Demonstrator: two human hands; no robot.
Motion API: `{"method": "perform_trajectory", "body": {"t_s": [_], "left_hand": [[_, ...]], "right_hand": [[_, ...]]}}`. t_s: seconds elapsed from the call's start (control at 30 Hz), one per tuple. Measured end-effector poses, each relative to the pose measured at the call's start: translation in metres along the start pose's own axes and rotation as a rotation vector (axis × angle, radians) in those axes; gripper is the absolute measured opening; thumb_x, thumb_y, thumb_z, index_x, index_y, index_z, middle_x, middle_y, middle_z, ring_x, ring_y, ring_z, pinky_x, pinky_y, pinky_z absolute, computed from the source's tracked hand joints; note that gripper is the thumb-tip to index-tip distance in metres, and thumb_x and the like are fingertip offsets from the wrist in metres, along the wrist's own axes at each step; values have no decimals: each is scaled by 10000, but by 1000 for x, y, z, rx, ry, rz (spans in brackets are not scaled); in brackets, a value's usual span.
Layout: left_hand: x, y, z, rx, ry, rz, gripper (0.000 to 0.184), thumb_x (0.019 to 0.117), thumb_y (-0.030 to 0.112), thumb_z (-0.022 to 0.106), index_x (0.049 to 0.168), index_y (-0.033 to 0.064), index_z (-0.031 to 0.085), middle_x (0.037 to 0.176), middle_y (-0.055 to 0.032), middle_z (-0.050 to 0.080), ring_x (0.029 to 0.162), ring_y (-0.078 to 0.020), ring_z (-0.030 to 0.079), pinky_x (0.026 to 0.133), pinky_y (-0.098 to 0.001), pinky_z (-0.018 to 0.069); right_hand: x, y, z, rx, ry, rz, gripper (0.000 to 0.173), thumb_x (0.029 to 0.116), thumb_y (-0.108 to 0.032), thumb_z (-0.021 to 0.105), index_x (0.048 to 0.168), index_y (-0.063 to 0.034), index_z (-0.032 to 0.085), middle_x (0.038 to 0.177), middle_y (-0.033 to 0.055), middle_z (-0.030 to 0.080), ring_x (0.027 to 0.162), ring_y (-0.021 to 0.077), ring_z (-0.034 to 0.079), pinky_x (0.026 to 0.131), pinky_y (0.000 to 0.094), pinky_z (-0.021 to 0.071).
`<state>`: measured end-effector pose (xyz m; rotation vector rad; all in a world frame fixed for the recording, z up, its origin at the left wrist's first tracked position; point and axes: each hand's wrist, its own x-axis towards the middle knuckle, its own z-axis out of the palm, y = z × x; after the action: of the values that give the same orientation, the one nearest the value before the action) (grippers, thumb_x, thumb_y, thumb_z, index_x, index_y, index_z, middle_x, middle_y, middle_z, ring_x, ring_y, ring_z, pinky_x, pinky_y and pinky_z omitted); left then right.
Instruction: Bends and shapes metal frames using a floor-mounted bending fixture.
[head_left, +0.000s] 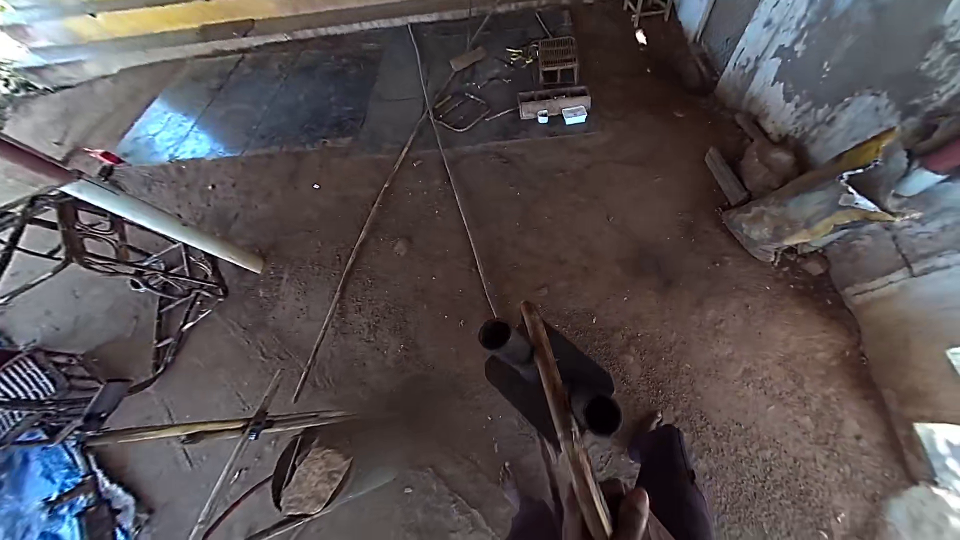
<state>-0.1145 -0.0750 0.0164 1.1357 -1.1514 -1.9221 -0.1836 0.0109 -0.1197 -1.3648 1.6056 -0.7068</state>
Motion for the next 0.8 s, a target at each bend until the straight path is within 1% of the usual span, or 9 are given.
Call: {"method": "perform_trajectory", "body": {"t_s": [0.17, 0.27, 0.33, 0.4, 0.47, 0.53, 0.6, 0.67, 0.8], "left_hand": [[15, -110, -97, 270, -109, 253, 238, 967, 239, 719, 822, 60, 657, 677, -4, 602, 603, -110, 592, 607, -301, 548], [12, -71, -81, 426, -27, 245, 303, 921, 290, 705, 679, 134, 612, 559, 92, 519, 489, -6, 501, 491, -209, 451], [16, -69, -95, 458, -140, 282, 381, 945, 409, 699, 717, 109, 638, 569, 63, 559, 488, -35, 536, 479, -250, 480], [26, -71, -119, 430, -278, 483, 502, 959, 510, 680, 963, 8, 692, 794, -21, 702, 701, -89, 677, 657, -307, 603], [44, -48, -143, 427, -305, 619, 563, 974, 573, 622, 1195, 58, 667, 1059, -28, 729, 982, -135, 706, 891, -367, 616], [70, -21, -165, 381, -160, 706, 480, 1002, 548, 592, 1200, 118, 673, 1072, -16, 735, 1013, -192, 708, 915, -412, 603], [107, -7, -188, 330, 28, 754, 457, 1012, 514, 590, 1184, 95, 653, 1083, -7, 726, 1022, -180, 704, 922, -388, 598], [147, -6, -215, 343, 140, 702, 634, 1004, 572, 556, 1314, 19, 565, 1263, -74, 656, 1182, -198, 635, 1002, -401, 549], [184, -6, -255, 304, 37, 460, 988, 889, 806, 502, 1554, 88, 371, 1573, -93, 456, 1450, -235, 434, 1151, -468, 421]], "right_hand": [[12, -55, 16, 160, -64, 203, 397, 965, -202, 631, 1197, 119, 655, 1134, 279, 704, 1097, 387, 684, 1005, 528, 499], [23, -72, 45, 241, 170, 204, 306, 971, -243, 612, 1015, 50, 688, 902, 162, 713, 863, 242, 708, 821, 400, 566], [24, -44, 87, 301, 397, 108, 358, 957, -259, 652, 1110, 63, 690, 972, 147, 735, 926, 192, 711, 865, 383, 578], [22, -30, 106, 385, 575, 29, 394, 940, -214, 698, 1204, 74, 646, 1076, 163, 729, 1006, 184, 716, 921, 396, 592], [28, -29, 98, 498, 714, 20, 333, 939, -171, 709, 1218, 4, 662, 1063, 90, 720, 926, 139, 707, 831, 361, 621], [28, -36, 79, 519, 856, -7, 282, 947, -223, 732, 1148, -28, 694, 917, 32, 735, 756, 112, 698, 680, 327, 622], [26, -39, 77, 506, 945, -39, 417, 906, -463, 776, 980, -60, 700, 734, 12, 680, 591, 114, 634, 537, 332, 573], [22, -50, 81, 448, 992, -95, 526, 884, -603, 728, 897, -80, 668, 639, -11, 603, 527, 84, 565, 488, 303, 512], [16, -56, 71, 644, 932, -430, 400, 954, -544, 682, 921, -145, 685, 671, -34, 621, 560, 44, 585, 523, 247, 527]]}}
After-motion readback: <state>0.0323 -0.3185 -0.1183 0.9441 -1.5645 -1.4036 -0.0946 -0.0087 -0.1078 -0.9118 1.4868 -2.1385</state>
